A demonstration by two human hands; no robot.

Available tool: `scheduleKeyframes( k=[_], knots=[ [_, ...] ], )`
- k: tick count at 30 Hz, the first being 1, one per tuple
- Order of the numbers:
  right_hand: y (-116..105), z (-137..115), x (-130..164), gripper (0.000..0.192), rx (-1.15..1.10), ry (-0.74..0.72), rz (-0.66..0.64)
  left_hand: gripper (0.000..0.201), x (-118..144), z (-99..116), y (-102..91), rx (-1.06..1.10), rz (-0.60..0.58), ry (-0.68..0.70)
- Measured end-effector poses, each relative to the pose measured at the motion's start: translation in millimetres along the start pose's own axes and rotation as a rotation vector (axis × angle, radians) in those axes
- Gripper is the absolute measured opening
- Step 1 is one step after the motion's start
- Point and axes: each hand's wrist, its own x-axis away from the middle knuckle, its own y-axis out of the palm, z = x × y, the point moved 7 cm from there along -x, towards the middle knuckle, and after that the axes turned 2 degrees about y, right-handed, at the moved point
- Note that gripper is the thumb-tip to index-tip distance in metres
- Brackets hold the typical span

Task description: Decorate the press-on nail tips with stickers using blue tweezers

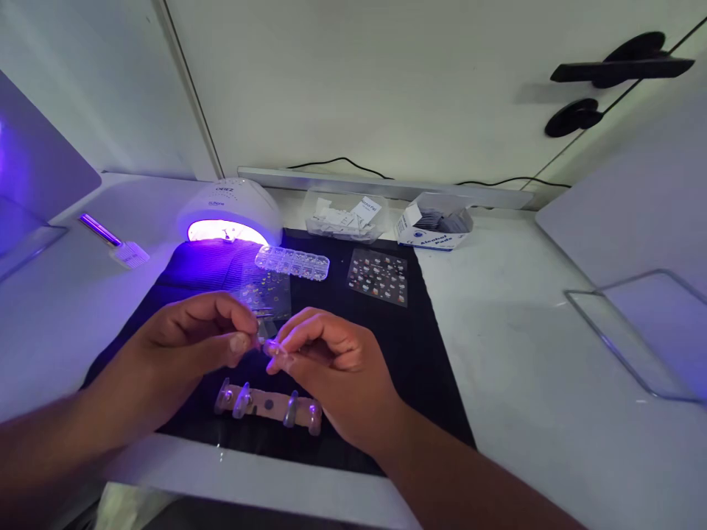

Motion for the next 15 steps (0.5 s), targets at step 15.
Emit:
scheduleKeyframes(
  k=[15],
  knots=[
    [-2.5,-2.3,-2.0,0.010,-0.015,-0.003,0.023,0.009,1.6,0.6,0.1,-0.105,0.009,-0.049]
  ],
)
